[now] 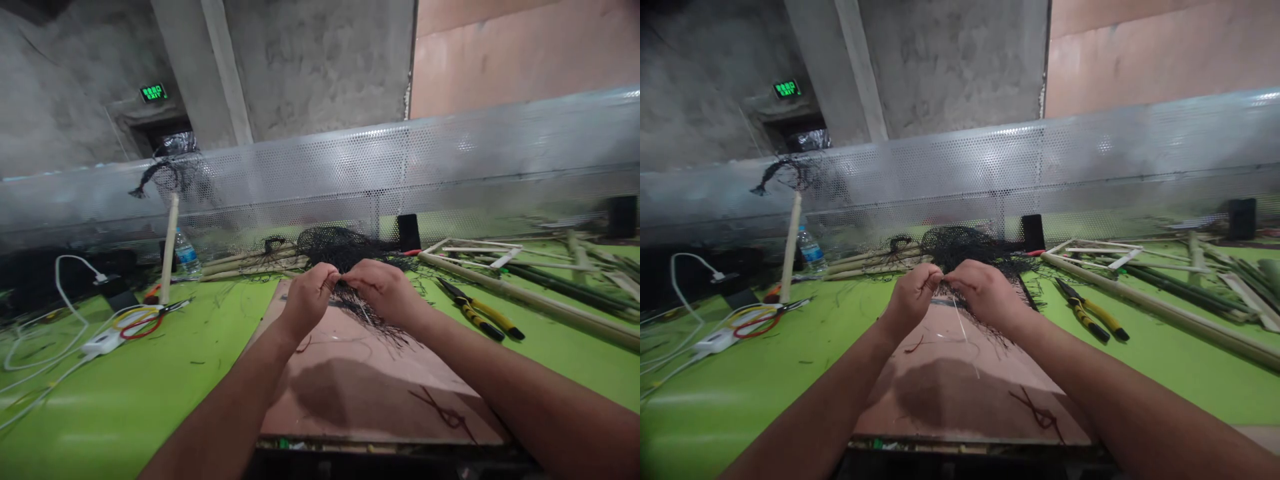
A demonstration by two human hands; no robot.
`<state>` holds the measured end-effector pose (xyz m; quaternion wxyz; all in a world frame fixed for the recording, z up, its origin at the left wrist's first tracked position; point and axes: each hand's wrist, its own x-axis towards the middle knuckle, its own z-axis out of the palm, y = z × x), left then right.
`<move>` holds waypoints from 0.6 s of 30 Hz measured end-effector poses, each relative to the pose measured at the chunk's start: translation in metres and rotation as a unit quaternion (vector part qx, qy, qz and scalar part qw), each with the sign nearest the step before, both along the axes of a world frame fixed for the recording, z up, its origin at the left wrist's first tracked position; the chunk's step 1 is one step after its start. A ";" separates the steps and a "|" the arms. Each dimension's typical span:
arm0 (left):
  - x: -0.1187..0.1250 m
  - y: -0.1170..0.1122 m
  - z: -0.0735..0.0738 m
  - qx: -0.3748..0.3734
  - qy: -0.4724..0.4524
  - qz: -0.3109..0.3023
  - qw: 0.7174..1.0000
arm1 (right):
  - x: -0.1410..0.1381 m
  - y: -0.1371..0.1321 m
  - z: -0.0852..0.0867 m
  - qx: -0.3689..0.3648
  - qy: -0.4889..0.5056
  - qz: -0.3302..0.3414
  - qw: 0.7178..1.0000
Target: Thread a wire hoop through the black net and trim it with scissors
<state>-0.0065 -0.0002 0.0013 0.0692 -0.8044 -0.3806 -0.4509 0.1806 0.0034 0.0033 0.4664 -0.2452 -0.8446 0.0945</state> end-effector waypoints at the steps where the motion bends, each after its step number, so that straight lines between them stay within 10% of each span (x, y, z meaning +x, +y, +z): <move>1: -0.001 -0.001 0.000 0.015 0.005 0.006 1.000 | 0.000 0.001 0.001 -0.093 0.058 0.037 0.993; 4: -0.004 -0.001 -0.001 0.064 0.033 0.017 0.997 | 0.000 0.004 0.002 -0.356 0.174 0.132 0.909; 7: -0.005 -0.001 -0.003 0.091 0.069 0.028 0.993 | 0.001 0.003 0.003 -0.456 0.175 0.169 0.856; 18: -0.002 -0.005 0.000 0.076 0.099 0.018 0.992 | -0.004 -0.009 0.007 -0.335 0.080 0.063 0.937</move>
